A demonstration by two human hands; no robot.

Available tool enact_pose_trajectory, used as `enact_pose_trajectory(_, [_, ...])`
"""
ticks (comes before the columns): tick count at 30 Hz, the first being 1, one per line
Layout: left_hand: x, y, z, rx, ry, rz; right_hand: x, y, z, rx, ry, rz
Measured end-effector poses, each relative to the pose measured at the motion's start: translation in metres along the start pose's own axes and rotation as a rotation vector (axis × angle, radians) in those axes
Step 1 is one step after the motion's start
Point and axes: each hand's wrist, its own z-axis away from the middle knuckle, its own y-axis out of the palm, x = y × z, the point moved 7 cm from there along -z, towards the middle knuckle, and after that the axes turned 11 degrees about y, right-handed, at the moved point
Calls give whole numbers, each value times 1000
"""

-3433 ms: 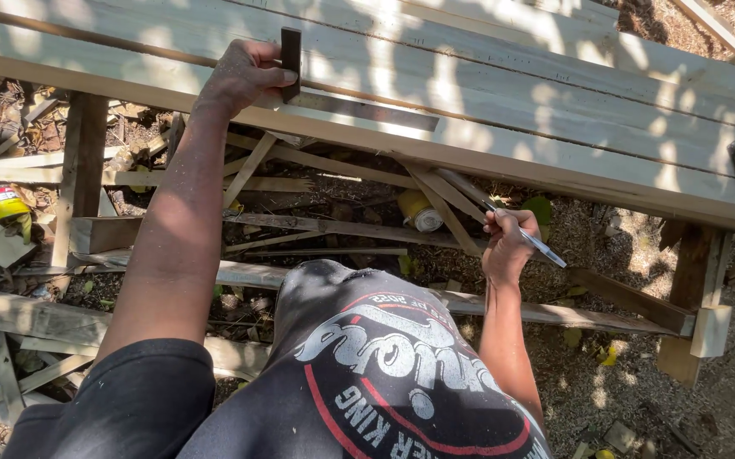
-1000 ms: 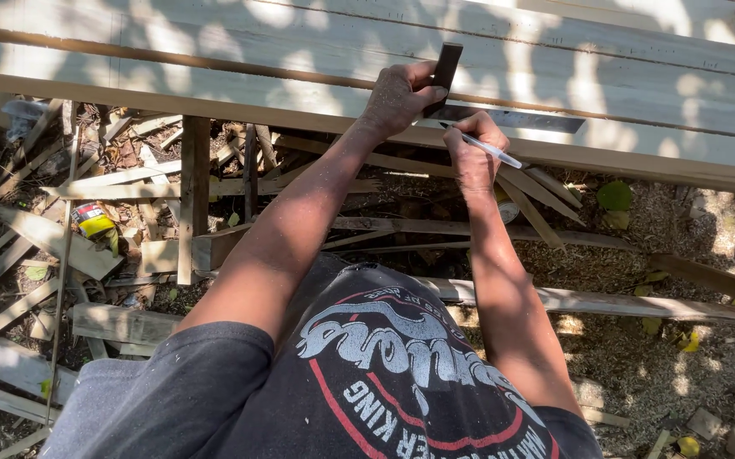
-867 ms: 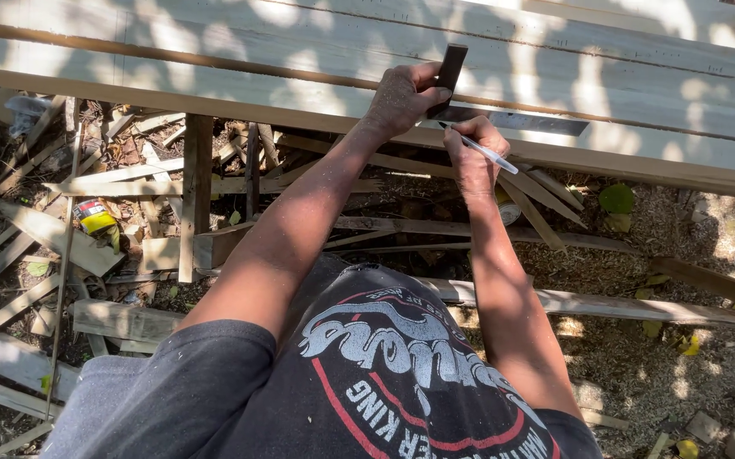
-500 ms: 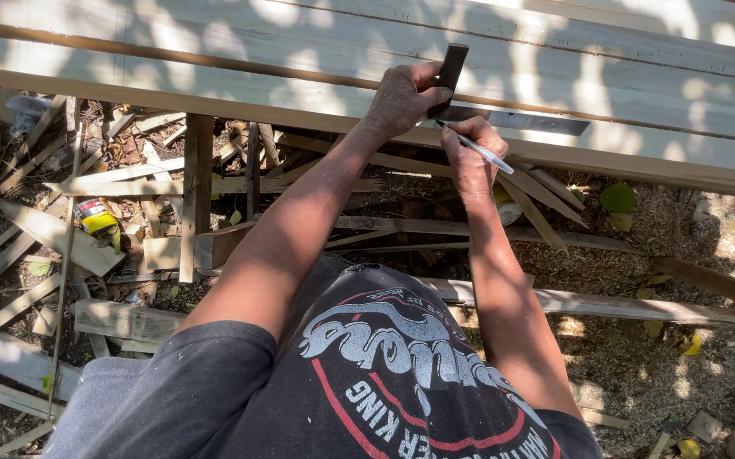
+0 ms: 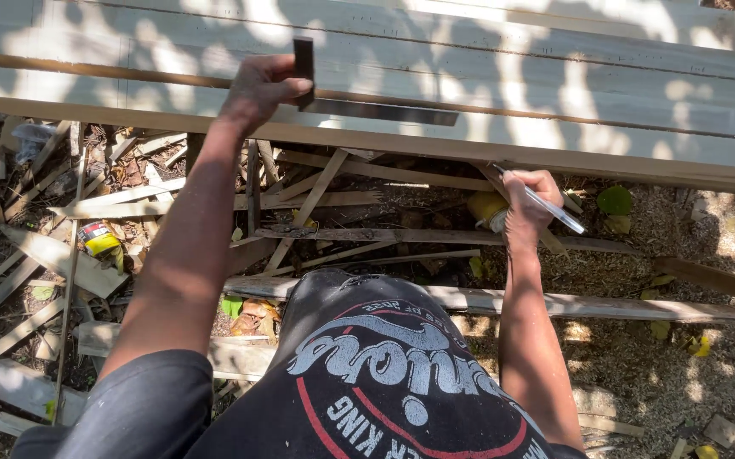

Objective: Use a square and a pen to mark lines on wooden planks.

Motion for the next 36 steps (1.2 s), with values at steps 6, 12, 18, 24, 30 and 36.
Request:
enact_pose_trajectory(6, [13,-54,36,-149,-149,-6,-13,2,21,19,40,-36])
enact_pose_trajectory(12, [18,-52,32,-138,-110,23,-7,22,21,13,117,-25])
enact_pose_trajectory(18, [17,-42,27,-108,-124,25,0,21,24,14,118,-22])
enact_pose_trajectory(24, [18,-45,31,-151,-156,-19,-1,25,21,29,133,-54])
enact_pose_trajectory(30, [20,-45,31,-148,-143,-58,6,48,21,95,10,9])
enact_pose_trajectory(36, [33,-46,26,-157,-106,-9,31,141,31,350,31,-4])
